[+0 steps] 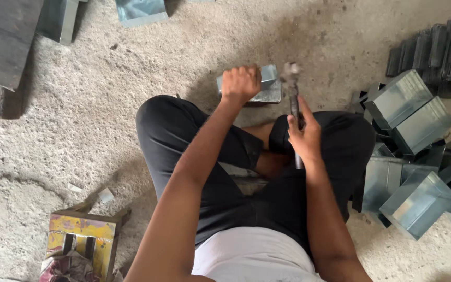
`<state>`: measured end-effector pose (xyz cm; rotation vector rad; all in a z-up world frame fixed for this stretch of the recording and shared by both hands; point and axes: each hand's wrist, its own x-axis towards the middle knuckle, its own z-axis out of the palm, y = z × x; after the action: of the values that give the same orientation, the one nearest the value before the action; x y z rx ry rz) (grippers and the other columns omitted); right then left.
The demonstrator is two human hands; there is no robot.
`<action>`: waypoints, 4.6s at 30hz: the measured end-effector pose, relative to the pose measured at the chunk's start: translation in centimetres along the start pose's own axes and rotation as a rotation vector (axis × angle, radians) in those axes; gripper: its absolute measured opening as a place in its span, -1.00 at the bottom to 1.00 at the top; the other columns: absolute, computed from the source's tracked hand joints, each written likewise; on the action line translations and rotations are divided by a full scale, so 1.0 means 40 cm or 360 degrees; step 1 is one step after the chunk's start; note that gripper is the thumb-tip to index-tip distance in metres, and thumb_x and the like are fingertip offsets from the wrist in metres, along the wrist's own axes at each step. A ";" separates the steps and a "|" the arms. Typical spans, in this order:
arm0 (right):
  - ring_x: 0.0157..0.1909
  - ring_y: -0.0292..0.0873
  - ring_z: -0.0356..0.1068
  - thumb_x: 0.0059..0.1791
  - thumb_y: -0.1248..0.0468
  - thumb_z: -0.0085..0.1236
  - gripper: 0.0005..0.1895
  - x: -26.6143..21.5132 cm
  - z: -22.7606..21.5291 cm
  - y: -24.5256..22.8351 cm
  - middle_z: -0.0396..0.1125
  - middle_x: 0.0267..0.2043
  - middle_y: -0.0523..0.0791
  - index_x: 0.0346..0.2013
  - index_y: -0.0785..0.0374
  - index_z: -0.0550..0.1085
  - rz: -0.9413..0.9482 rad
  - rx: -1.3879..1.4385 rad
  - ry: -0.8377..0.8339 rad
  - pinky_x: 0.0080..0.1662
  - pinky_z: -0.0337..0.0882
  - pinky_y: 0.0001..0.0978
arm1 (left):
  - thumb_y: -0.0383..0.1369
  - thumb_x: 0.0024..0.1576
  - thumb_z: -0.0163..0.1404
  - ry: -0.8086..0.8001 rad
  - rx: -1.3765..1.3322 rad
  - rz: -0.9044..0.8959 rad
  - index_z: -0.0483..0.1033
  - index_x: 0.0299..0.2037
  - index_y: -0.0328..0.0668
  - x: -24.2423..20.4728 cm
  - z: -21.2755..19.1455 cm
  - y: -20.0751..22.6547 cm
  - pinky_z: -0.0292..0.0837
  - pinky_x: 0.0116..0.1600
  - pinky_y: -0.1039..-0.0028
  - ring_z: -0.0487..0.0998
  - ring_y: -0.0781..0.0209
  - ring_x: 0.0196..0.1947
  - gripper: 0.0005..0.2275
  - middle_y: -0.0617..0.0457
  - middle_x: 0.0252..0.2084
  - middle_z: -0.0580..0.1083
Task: The person sits on the floor and uses a hammer to strike small, rectangular metal boxes placed on a metal block. They repeatedly pick up a box, position it, hammer it, and then toss it aside to a pile.
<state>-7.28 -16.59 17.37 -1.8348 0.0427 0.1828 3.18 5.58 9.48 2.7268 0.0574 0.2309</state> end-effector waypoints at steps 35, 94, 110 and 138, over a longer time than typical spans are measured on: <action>-0.56 -0.41 0.19 0.13 0.28 0.13 -0.47 -0.063 -0.012 0.002 0.30 -0.36 -0.21 0.40 0.09 0.29 0.0299 0.0045 0.0049 -0.57 0.15 -0.52 | -0.40 -0.01 0.02 0.0172 -0.0179 -0.0159 0.36 0.12 -0.36 -0.003 0.116 -0.003 0.50 -0.33 0.05 0.60 -0.26 -0.41 -0.56 -0.19 -0.32 0.56; -0.26 0.05 0.41 0.08 0.43 0.20 -0.43 0.070 0.025 0.078 0.41 -0.15 0.10 0.39 0.19 0.35 -0.0917 -0.0849 0.0104 -0.20 0.44 -0.20 | -0.52 0.13 -0.08 -0.0339 0.0097 0.0334 0.45 0.26 0.25 0.006 0.242 -0.121 0.42 0.03 -0.03 0.53 -0.01 0.11 -0.51 0.14 0.14 0.54; -0.51 -0.37 0.21 0.13 0.34 0.13 -0.36 -0.004 -0.005 0.033 0.31 -0.36 -0.19 0.51 0.13 0.21 -0.0182 -0.0016 0.0255 -0.47 0.26 -0.48 | -0.34 0.15 -0.10 0.0236 0.0339 0.0464 0.51 -0.01 -0.07 -0.032 0.064 0.029 0.36 0.07 0.03 0.53 0.06 -0.09 -0.76 0.05 -0.15 0.52; -0.55 -0.29 0.22 0.12 0.42 0.11 -0.35 -0.077 -0.011 -0.135 0.30 -0.41 0.02 0.53 0.20 0.25 -0.0027 0.0064 0.0115 -0.49 0.25 -0.40 | -0.44 -0.13 0.11 0.0538 -0.0580 -0.0095 0.35 0.08 -0.38 -0.075 0.178 0.007 0.24 0.13 -0.02 0.45 -0.22 0.01 -0.50 -0.22 -0.04 0.45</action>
<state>-9.59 -15.78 23.10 -1.8008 0.0810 0.1030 1.41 2.35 2.69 2.2962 0.1732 0.6185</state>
